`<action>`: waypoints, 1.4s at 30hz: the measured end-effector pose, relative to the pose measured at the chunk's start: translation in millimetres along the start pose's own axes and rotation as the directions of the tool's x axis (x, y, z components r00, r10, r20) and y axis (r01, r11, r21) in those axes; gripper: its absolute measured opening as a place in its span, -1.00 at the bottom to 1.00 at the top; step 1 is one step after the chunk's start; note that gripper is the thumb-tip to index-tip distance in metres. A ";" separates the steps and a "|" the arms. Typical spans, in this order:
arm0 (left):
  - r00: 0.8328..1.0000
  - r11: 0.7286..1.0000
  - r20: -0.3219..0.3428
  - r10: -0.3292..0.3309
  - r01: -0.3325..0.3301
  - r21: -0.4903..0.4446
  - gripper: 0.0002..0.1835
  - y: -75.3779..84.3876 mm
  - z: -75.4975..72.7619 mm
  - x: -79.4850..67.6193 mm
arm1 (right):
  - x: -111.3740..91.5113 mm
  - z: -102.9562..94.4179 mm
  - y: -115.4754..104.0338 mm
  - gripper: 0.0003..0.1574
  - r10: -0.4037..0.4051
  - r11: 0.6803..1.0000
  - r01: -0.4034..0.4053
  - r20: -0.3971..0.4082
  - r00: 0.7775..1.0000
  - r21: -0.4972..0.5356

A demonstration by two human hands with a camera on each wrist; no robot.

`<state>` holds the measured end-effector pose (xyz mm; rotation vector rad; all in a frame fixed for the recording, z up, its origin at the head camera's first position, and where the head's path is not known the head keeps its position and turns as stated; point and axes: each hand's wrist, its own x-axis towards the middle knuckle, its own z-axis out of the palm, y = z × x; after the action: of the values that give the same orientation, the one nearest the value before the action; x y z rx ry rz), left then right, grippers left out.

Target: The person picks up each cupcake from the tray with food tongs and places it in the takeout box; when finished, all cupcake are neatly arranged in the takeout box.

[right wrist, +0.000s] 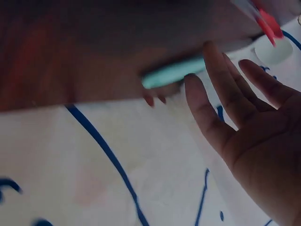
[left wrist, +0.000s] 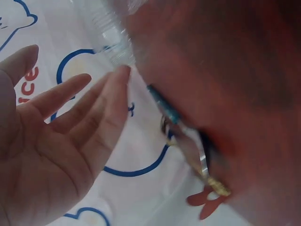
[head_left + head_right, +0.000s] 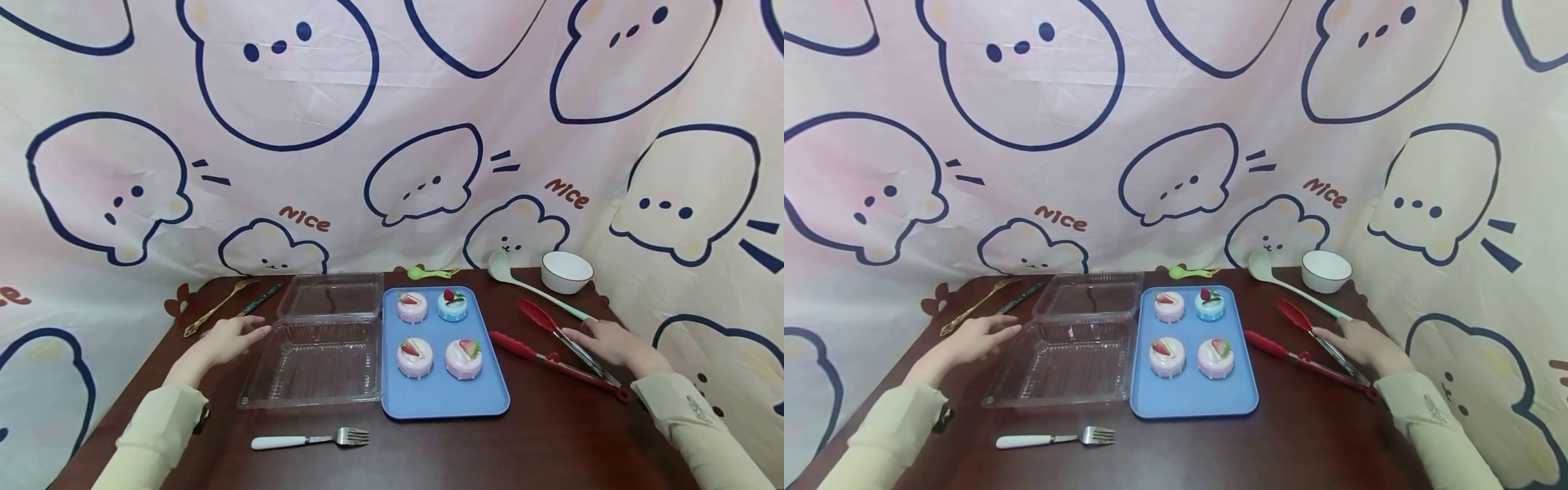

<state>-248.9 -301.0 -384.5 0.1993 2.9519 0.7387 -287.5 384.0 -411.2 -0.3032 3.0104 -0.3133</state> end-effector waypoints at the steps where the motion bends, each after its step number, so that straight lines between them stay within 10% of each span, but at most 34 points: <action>1: 1.000 0.999 0.007 -0.005 0.005 -0.038 -0.35 -1.9 2.9 -1.4 | -1.0 4.1 1.2 -0.09 -0.003 1.000 0.003 0.000 1.000 0.009; 18: 0.999 0.925 0.021 -0.030 0.036 -0.378 -0.40 -17.4 27.0 -12.4 | -12.6 31.0 -10.9 -0.14 -0.017 0.995 0.017 -0.009 1.000 0.094; 42: 0.997 0.855 0.036 -0.070 0.078 -0.513 -0.45 -14.6 32.8 -19.6 | -4.7 37.3 -9.2 0.44 0.062 0.993 -0.071 0.091 0.994 0.096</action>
<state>-227.1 -301.5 -419.1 0.0458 2.6005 1.4627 -276.8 369.0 -445.2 -0.2021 2.8988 -0.4305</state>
